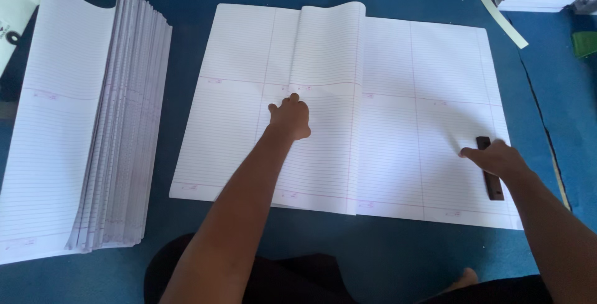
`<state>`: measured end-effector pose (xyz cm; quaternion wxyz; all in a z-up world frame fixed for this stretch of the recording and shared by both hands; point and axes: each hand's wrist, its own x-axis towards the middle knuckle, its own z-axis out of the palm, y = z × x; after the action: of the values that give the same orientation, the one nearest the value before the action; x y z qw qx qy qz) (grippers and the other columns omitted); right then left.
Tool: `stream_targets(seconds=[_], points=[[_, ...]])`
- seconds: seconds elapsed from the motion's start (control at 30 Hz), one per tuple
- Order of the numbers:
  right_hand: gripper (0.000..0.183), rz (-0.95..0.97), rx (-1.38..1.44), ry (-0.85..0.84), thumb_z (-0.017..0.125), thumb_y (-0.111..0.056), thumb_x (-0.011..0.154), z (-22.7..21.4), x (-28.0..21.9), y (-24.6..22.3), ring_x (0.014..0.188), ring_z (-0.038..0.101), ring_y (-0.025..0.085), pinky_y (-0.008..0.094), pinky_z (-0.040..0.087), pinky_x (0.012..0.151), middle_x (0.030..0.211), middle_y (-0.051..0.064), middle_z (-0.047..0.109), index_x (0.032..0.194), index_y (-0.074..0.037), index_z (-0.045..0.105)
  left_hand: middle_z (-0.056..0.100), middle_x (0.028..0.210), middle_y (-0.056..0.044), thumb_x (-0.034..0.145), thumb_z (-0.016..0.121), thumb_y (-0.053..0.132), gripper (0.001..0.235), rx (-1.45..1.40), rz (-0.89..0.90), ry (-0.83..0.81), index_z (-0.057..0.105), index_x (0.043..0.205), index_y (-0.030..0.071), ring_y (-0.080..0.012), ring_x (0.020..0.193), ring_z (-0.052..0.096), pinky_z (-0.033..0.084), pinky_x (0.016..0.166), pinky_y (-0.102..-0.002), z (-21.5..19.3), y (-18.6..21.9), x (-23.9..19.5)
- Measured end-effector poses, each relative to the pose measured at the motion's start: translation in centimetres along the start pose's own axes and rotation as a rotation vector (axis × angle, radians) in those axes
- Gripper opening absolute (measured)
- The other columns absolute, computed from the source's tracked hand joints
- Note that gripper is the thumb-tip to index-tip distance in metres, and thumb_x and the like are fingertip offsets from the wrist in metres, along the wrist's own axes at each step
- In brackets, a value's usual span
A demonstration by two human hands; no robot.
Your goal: The person sits on the floor and repeatedly folds large lined paper sheets in half. They use a small wooden block to press and crease the fold, then place the folded sheet onto a stack to the left. The process is repeated for multiple sheets.
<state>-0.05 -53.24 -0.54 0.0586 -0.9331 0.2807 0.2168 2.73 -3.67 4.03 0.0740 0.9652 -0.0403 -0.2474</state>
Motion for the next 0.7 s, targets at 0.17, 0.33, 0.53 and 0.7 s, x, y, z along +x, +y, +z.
stream_targets(seconds=[0.17, 0.33, 0.53, 0.7], points=[[0.089, -0.018, -0.048, -0.031, 0.082, -0.056, 0.077, 0.9, 1.2, 1.3, 0.104, 0.073, 0.046, 0.057, 0.059, 0.091, 0.111, 0.031, 0.073, 0.138, 0.005, 0.059, 0.030, 0.159, -0.013, 0.087, 0.065, 0.008, 0.053, -0.048, 0.007, 0.075, 0.051, 0.138, -0.001, -0.0311, 0.152, 0.024, 0.025, 0.116, -0.071, 1.1, -0.7, 0.8], [0.074, 0.005, -0.236, -0.008, 0.081, -0.041, 0.079, 1.1, 0.4, 2.2, 0.109, 0.073, 0.036, 0.055, 0.051, 0.099, 0.112, 0.021, 0.077, 0.140, -0.005, 0.059, 0.026, 0.160, -0.015, 0.085, 0.066, 0.008, 0.063, 0.012, 0.021, 0.095, 0.043, 0.144, -0.002, -0.0285, 0.151, 0.023, 0.025, 0.116, -0.068, 1.8, -0.8, 1.6], [0.081, -0.179, -0.136, 0.052, 0.078, -0.031, 0.086, -1.7, -4.4, -1.7, 0.094, 0.078, 0.034, 0.050, 0.061, 0.083, 0.111, 0.023, 0.079, 0.156, -0.010, 0.045, 0.041, 0.151, -0.013, 0.087, 0.064, 0.006, 0.055, -0.017, -0.022, 0.030, 0.052, 0.140, -0.001, -0.0272, 0.142, 0.044, 0.042, 0.113, -0.059, 0.8, -0.1, 1.4], [0.076, -0.461, 0.091, -0.011, 0.063, -0.013, 0.095, -4.7, -12.9, -11.1, 0.082, 0.075, 0.027, 0.041, 0.063, 0.070, 0.122, 0.017, 0.070, 0.162, -0.032, 0.033, 0.033, 0.159, -0.013, 0.082, 0.066, 0.000, 0.076, -0.097, -0.046, 0.048, 0.039, 0.152, 0.006, -0.0298, 0.145, 0.037, 0.040, 0.112, -0.060, 0.1, 0.1, 1.1]])
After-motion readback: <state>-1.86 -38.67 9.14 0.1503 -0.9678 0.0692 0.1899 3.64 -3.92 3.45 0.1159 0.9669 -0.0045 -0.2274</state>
